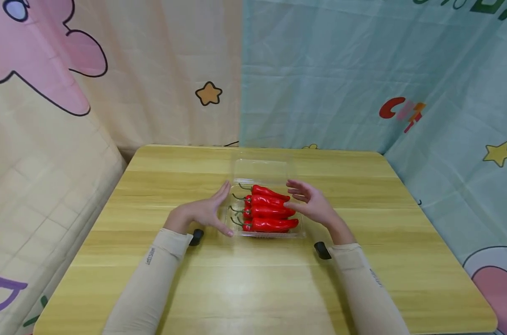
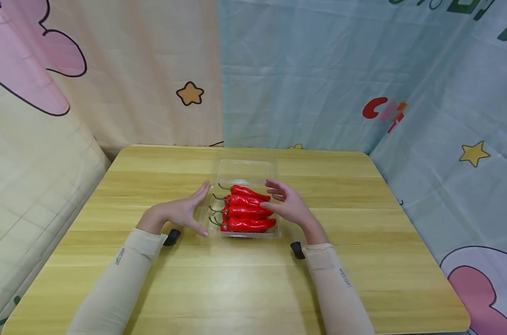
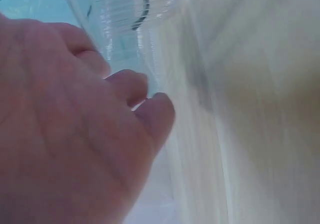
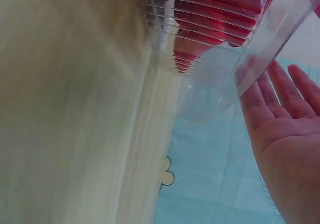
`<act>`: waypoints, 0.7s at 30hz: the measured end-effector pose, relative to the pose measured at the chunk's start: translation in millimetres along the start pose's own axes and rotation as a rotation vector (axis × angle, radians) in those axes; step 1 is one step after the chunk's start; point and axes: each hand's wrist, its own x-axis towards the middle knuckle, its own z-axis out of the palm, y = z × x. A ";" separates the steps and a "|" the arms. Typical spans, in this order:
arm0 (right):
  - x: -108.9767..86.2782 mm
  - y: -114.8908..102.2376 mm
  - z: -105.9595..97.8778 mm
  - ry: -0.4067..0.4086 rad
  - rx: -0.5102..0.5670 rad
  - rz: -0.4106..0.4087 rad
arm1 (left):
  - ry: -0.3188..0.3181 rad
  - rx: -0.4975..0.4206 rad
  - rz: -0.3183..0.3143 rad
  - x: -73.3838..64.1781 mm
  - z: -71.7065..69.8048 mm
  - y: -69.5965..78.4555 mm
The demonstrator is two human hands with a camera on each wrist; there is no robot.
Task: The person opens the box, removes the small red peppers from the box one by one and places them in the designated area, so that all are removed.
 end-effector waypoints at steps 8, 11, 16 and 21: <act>11.6 -2.5 4.5 -0.128 -0.071 0.022 | 0.002 -0.026 -0.003 -5.7 1.9 -6.3; 13.5 -1.7 -1.1 -0.166 -0.058 0.005 | -0.009 -0.030 0.000 -4.6 1.4 -3.9; 15.9 -1.6 -8.7 -0.204 -0.047 -0.001 | -0.016 -0.032 -0.003 -3.3 -0.2 -0.8; 14.8 -5.8 -11.3 -0.235 -0.086 0.014 | -0.010 -0.004 -0.021 -3.5 -0.5 1.3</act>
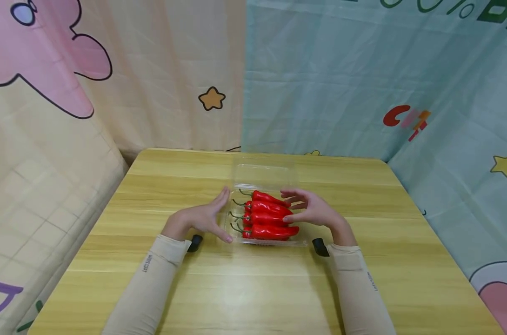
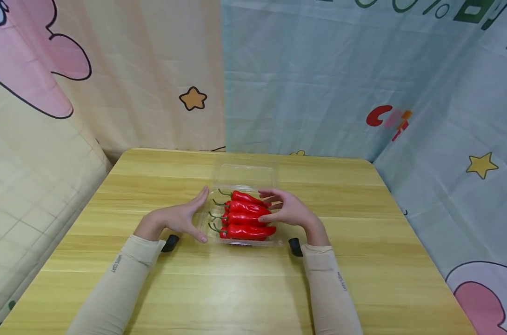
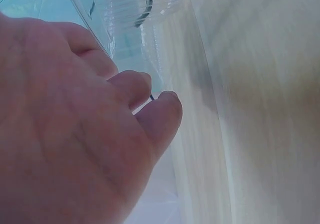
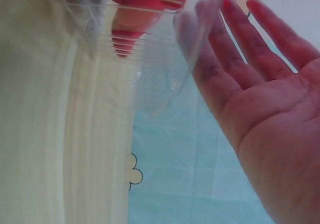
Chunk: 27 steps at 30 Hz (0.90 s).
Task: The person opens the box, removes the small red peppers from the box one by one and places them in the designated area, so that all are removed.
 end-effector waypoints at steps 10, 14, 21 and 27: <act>-0.6 -10.9 3.4 -0.056 -0.108 0.008 | 0.032 0.010 -0.026 1.0 0.5 2.7; 0.1 -12.5 6.6 -0.072 -0.162 0.025 | 0.027 -0.004 -0.032 1.7 1.8 2.0; 3.9 -13.2 13.3 -0.073 -0.242 0.096 | 0.026 -0.010 -0.042 2.3 2.3 1.4; 8.0 -11.9 18.0 -0.122 -0.329 0.103 | 0.024 -0.034 -0.056 3.7 2.9 2.7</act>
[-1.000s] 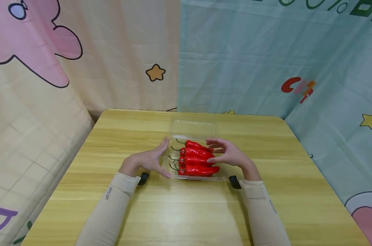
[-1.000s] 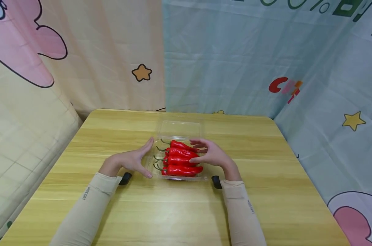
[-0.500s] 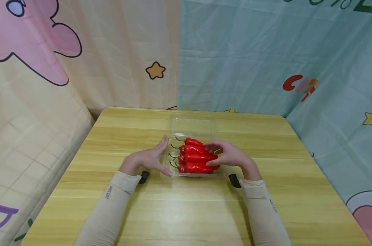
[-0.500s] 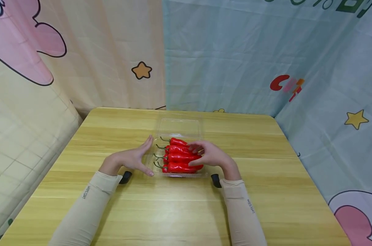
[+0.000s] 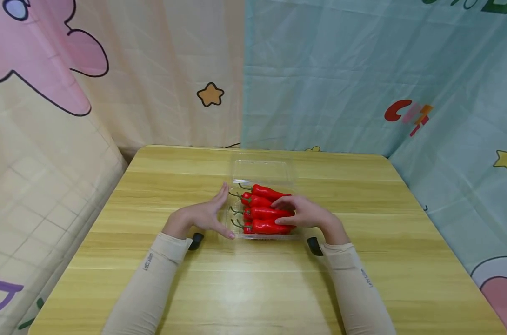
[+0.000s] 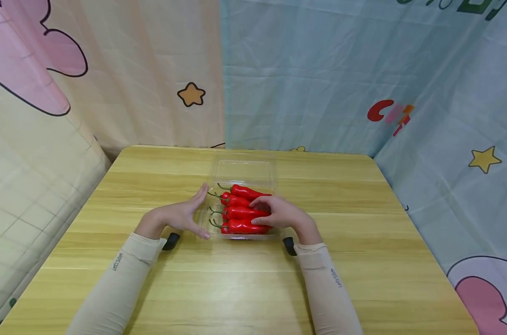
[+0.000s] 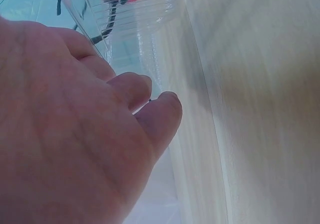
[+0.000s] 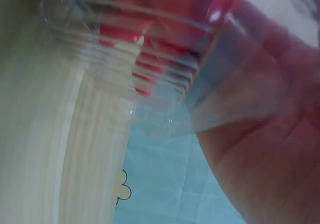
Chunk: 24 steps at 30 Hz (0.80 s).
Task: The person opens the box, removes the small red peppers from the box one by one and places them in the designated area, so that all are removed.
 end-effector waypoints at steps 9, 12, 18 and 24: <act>2.2 0.0 2.8 -0.014 -0.003 -0.018 | 0.004 0.007 0.001 0.0 0.5 -0.2; 1.7 -1.4 2.7 0.000 0.016 -0.006 | 0.003 0.012 0.001 0.1 0.9 -1.4; 0.7 -4.3 1.4 0.025 0.063 0.011 | -0.003 0.027 0.006 0.1 -0.3 -2.0; -1.4 -4.1 -5.0 0.098 0.163 -0.036 | -0.011 0.016 -0.001 -0.5 -2.3 -1.6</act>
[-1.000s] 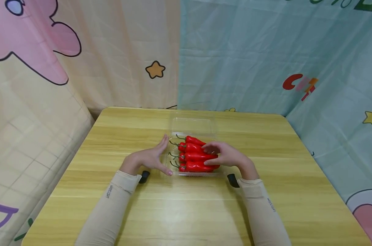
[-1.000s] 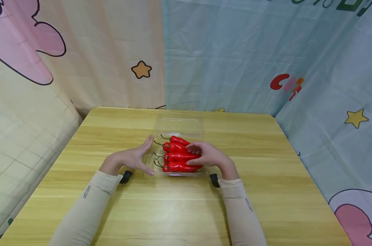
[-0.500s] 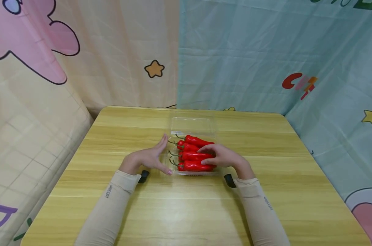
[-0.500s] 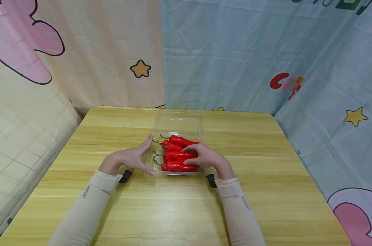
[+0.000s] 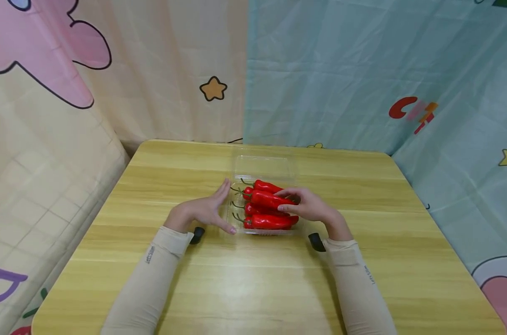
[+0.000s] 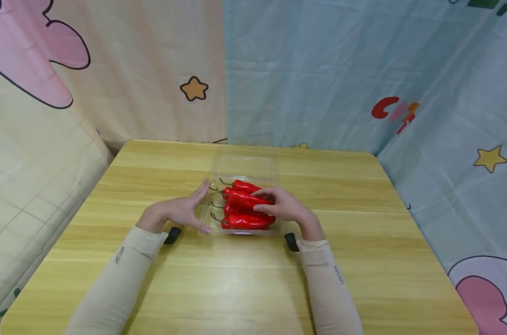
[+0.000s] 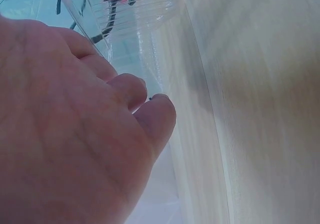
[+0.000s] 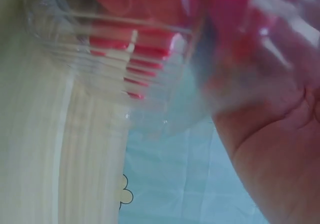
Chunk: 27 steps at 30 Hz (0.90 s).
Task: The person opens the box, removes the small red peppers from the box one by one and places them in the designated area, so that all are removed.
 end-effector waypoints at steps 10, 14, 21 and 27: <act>-1.9 5.1 -13.2 0.193 0.150 -0.066 | 0.015 0.010 -0.007 1.0 -3.0 4.3; -3.9 5.3 -15.6 0.265 0.172 -0.016 | 0.019 0.014 -0.009 0.4 -1.2 4.1; -7.6 6.6 -20.6 0.381 0.146 0.073 | 0.027 0.025 -0.014 -0.9 0.4 4.3; -12.6 17.1 -28.6 0.486 0.189 0.187 | 0.020 0.023 -0.018 -2.1 2.4 5.8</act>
